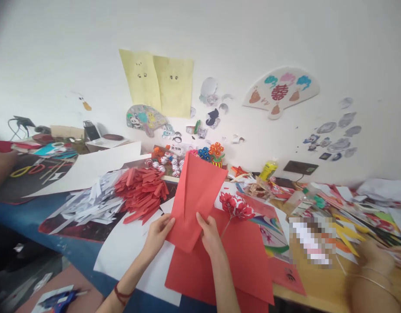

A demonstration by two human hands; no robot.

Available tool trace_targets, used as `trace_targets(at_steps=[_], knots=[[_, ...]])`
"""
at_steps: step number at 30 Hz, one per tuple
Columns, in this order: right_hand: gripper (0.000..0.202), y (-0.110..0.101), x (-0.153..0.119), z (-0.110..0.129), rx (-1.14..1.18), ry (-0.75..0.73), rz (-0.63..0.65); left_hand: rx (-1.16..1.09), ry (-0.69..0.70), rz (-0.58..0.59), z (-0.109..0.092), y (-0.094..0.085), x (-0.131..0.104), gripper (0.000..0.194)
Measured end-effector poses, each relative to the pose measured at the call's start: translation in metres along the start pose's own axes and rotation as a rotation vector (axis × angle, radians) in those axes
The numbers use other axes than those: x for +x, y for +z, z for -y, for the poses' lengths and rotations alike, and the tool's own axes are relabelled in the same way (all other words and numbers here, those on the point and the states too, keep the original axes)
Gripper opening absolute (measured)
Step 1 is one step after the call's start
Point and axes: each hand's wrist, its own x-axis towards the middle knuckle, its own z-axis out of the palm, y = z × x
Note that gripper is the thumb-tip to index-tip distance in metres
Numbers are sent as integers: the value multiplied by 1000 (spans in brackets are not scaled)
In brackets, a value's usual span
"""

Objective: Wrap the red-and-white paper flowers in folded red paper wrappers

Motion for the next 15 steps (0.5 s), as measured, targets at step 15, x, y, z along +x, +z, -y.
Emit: trace_targets(at_steps=[15], knots=[[57, -62, -25, -9, -435, -34, -257, 356, 10, -432, -20, -115, 122, 43]])
